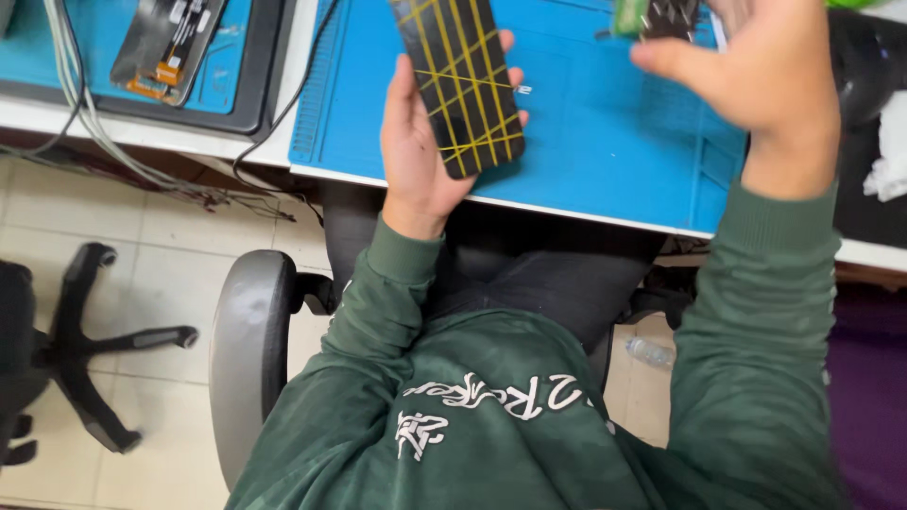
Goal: The person secures a smartphone with yellow rubber bands, then uses a handheld green device to apply heat to the back of the phone. The person rotates the phone to treat different areas and later places the phone on a blue mat.
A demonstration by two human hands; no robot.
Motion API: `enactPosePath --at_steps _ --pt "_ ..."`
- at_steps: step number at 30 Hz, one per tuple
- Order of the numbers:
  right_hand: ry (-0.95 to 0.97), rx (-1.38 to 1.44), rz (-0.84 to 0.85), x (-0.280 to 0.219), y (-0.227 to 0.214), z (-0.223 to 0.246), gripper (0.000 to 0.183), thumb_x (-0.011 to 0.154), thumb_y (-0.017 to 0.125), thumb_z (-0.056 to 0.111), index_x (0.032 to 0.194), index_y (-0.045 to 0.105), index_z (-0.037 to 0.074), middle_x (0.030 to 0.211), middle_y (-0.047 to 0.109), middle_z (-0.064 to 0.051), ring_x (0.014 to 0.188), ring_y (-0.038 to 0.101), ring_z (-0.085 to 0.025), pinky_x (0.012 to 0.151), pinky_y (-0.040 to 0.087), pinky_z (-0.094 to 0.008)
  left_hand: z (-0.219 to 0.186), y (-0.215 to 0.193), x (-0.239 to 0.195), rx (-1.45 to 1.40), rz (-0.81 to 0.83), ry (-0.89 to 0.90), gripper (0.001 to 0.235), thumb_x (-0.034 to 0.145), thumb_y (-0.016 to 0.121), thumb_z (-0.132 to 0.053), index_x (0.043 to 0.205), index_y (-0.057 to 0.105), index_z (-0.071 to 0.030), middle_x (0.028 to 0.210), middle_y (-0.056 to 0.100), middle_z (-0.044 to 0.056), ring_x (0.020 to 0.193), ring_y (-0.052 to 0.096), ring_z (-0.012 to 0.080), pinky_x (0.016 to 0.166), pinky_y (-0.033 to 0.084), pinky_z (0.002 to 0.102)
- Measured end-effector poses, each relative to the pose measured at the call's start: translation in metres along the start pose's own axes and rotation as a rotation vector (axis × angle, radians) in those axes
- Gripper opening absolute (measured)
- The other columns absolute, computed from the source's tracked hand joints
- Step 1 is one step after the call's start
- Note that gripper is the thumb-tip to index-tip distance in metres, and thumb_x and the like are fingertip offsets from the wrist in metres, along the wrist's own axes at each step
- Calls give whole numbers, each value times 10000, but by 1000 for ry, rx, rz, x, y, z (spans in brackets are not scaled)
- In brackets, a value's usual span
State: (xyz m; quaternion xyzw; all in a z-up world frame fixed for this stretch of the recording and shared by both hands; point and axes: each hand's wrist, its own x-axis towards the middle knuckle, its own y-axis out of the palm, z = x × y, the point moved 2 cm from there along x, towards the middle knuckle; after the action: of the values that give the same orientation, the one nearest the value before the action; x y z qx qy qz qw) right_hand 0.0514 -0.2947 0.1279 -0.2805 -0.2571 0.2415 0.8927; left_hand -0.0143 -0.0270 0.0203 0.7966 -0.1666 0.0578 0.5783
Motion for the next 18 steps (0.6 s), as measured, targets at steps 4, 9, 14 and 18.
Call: enactPosePath --at_steps 4,9,14,18 --pt "-146 230 -144 -61 -9 10 675 931 808 -230 1471 444 -52 1458 516 -142 1412 503 -259 1203 493 -402 39 14 12 -33 36 -212 671 1154 217 -524 1620 361 -63 1553 470 201 1305 579 320 1053 557 552" --pt "-147 238 -191 -87 -21 23 724 922 839 -231 1491 437 -35 1455 516 -132 1410 505 -243 1213 490 -393 66 20 16 -3 31 -277 656 1114 225 -508 1588 361 -75 1545 481 187 1337 594 362 1029 565 566" --pt "-146 181 -164 -82 -18 39 808 857 863 -205 1511 423 -27 1489 533 -162 1396 529 -252 1258 514 -419 63 11 14 -25 -24 -202 652 1172 231 -511 1613 381 -55 1569 493 198 1301 584 344 1027 566 557" --pt "-190 133 -139 -73 -13 51 818 867 897 -153 1510 415 0 1454 552 -145 1419 551 -246 1216 501 -408 60 11 13 -18 -47 -209 678 1136 231 -547 1604 370 -77 1570 484 201 1354 575 358 1067 564 567"
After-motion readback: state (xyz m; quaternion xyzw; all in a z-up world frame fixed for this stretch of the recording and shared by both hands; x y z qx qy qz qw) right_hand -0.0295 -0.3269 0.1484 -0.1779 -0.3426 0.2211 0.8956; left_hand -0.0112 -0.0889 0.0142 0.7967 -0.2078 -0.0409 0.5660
